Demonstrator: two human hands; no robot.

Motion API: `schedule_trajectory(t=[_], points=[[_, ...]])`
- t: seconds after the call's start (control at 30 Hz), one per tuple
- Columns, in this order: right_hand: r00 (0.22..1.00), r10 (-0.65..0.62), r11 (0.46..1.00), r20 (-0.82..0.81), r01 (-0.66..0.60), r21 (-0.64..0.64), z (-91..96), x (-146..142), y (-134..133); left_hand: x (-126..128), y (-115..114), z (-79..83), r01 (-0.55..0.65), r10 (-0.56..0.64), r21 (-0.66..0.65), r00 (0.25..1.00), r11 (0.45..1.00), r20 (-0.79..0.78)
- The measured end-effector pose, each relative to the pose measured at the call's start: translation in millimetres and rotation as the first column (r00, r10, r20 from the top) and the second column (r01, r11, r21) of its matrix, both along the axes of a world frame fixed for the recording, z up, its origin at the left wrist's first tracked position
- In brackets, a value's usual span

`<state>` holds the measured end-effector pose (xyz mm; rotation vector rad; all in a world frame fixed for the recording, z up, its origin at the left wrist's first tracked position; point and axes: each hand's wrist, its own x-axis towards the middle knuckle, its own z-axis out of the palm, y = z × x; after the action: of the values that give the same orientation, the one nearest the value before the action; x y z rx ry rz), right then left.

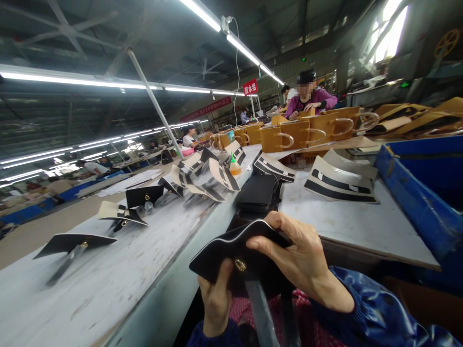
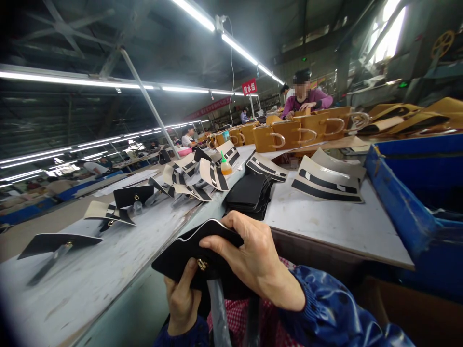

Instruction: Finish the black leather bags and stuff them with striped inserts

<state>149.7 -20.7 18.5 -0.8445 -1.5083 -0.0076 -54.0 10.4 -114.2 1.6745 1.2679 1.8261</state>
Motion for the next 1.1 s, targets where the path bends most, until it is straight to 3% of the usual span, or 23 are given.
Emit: schedule_trajectory(t=[0.13, 0.27, 0.37, 0.57, 0.77, 0.87, 0.97, 1.03, 1.1], points=[[0.998, -0.015, 0.998, 0.056, 0.012, 0.056, 1.7, 0, -1, 14, -1, 6.0, -0.099, 0.093, 0.059, 0.992, 0.993, 0.090], [0.993, -0.068, 0.993, 0.097, 0.058, 0.106, 1.8, -1, -1, 29, -7, 28.7, 0.031, -0.026, -0.033, 0.989, 0.999, 0.146], [0.989, -0.107, 0.988, 0.107, 0.093, 0.123, 0.4, -1, 0, 34, -10, 35.4, 0.082, -0.071, -0.062, 0.984, 0.995, 0.163], [0.981, -0.162, 0.979, 0.106, 0.147, 0.141, 0.4, 0, -1, 31, -8, 20.5, 0.071, -0.067, -0.051, 0.995, 0.996, 0.075], [0.988, -0.117, 0.987, 0.098, 0.105, 0.118, 4.3, 2, -2, 12, -1, -8.5, -0.091, 0.114, 0.140, 0.980, 0.986, -0.163], [0.996, -0.051, 0.998, 0.068, 0.048, 0.047, 5.8, 6, -1, 2, 4, -21.6, -0.135, 0.203, 0.283, 0.953, 0.949, -0.225], [0.990, 0.124, 0.986, 0.062, -0.116, -0.117, 3.2, 13, 3, -3, 7, -27.0, -0.168, 0.267, 0.358, 0.932, 0.918, -0.246], [0.960, 0.273, 0.926, 0.059, -0.245, -0.286, -1.6, 17, 8, -3, 8, -24.5, -0.204, 0.275, 0.326, 0.943, 0.923, -0.187], [0.938, 0.342, 0.859, 0.055, -0.289, -0.423, -7.3, 19, 14, 1, 8, -16.1, -0.232, 0.270, 0.264, 0.956, 0.936, -0.115]])
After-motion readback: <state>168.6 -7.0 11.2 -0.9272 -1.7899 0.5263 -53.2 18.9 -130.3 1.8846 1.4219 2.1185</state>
